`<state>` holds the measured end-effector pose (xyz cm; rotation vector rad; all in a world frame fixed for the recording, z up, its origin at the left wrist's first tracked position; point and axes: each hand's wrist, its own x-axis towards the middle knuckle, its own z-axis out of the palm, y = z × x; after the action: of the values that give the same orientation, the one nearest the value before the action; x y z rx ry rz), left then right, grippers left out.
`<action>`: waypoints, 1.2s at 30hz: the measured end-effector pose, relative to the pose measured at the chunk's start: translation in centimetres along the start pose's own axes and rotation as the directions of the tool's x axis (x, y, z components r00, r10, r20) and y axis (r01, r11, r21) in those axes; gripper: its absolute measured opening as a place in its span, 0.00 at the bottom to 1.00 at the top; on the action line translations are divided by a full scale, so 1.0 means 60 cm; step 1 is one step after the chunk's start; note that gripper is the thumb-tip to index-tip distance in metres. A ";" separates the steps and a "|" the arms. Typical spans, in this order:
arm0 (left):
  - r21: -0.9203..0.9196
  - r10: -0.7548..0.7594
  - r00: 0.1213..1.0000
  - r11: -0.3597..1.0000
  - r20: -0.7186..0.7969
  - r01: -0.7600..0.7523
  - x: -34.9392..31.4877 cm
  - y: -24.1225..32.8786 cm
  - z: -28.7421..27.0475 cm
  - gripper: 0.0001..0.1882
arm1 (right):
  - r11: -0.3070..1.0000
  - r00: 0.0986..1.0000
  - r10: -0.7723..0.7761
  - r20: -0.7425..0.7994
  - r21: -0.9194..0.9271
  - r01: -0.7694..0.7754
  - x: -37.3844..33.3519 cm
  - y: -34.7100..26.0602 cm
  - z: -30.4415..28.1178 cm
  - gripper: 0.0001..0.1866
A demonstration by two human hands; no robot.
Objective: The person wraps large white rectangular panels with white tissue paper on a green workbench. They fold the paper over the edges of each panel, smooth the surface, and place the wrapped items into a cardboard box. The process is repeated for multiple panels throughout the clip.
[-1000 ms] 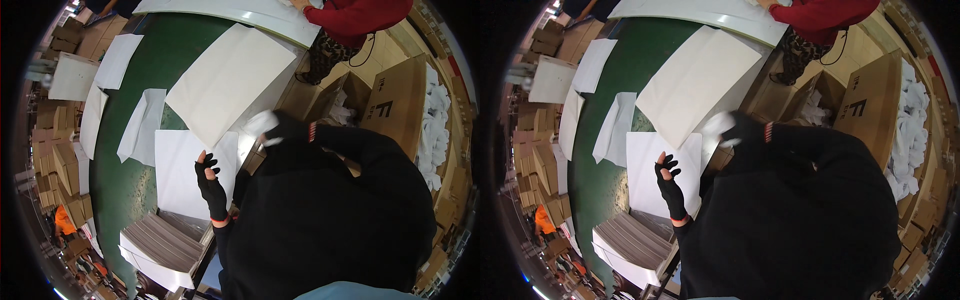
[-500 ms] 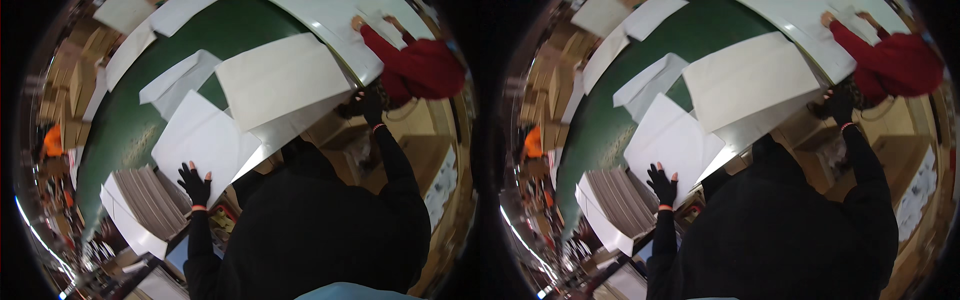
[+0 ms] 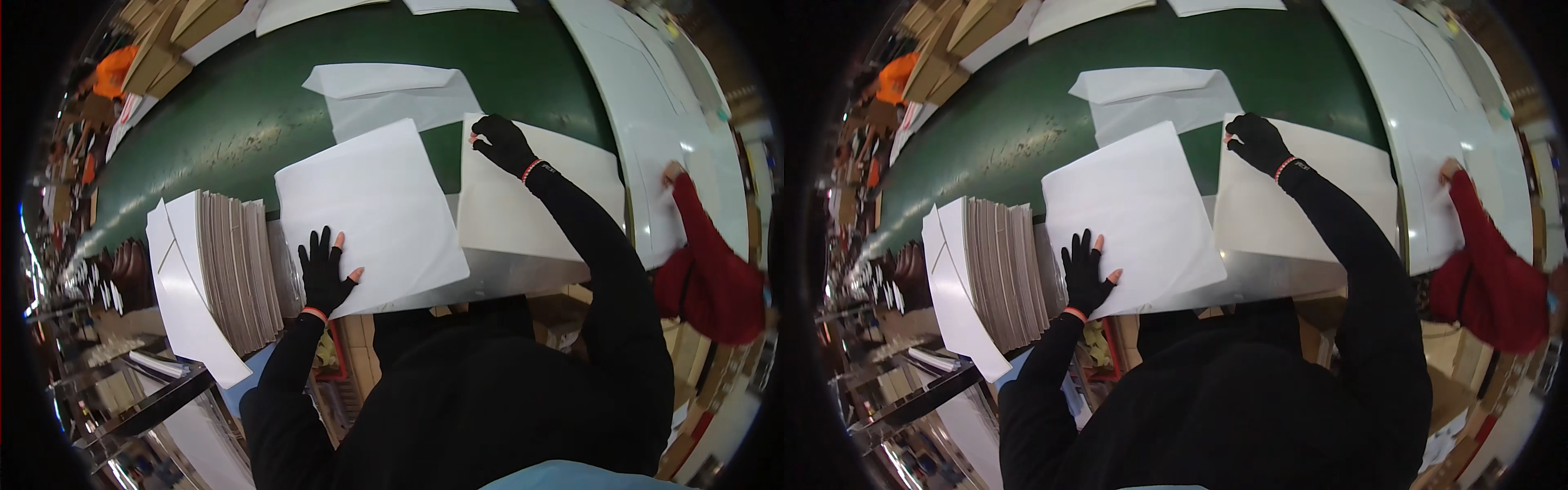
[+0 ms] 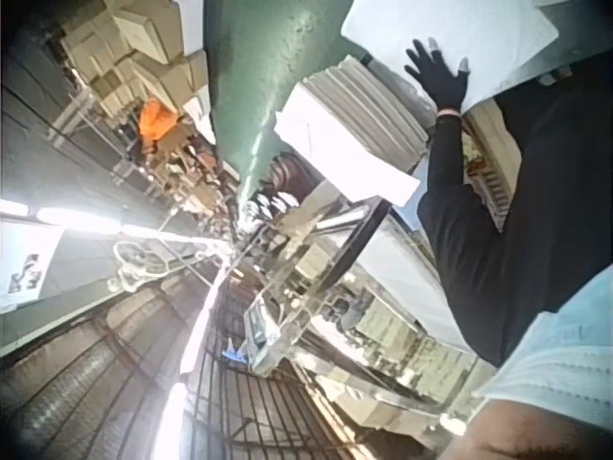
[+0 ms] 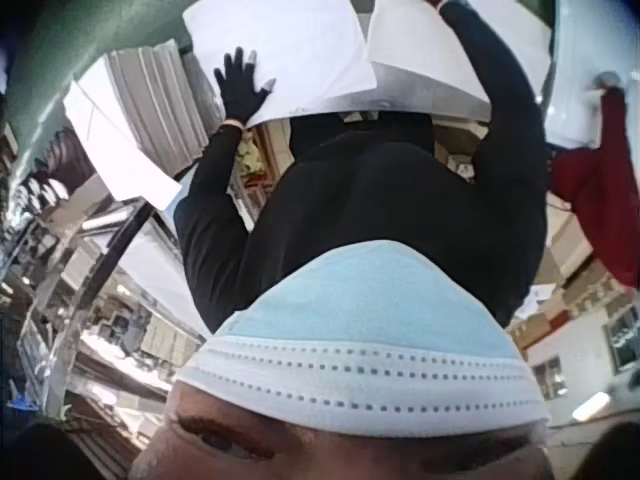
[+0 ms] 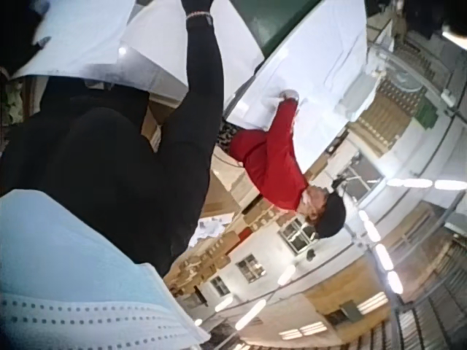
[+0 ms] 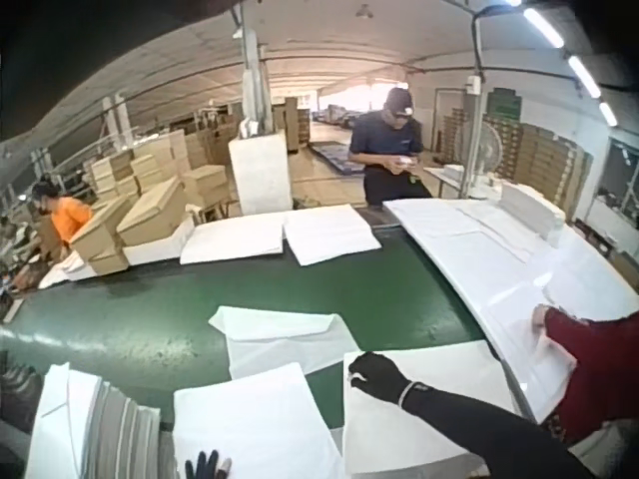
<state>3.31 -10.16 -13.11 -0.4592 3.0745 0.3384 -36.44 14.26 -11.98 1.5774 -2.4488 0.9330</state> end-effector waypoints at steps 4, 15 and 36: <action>-0.018 -0.012 0.999 1.000 0.050 0.013 0.011 -0.007 -0.008 0.45 | 0.998 0.993 0.049 0.109 0.039 -0.054 0.072 0.053 0.108 0.20; -0.046 -0.035 0.991 0.998 0.126 0.041 0.018 -0.018 -0.009 0.44 | 0.982 0.928 0.174 0.330 -0.135 -0.136 0.234 0.208 0.168 0.19; -0.972 -0.379 0.923 -0.234 0.065 -0.028 -0.011 -0.020 -0.006 0.42 | 0.993 0.868 -0.027 0.495 -0.087 0.080 -0.145 -0.253 0.063 0.20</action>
<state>4.26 -11.16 -12.98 -0.9263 1.8070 2.9617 -18.54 14.88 -11.60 2.0397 -2.6884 0.4103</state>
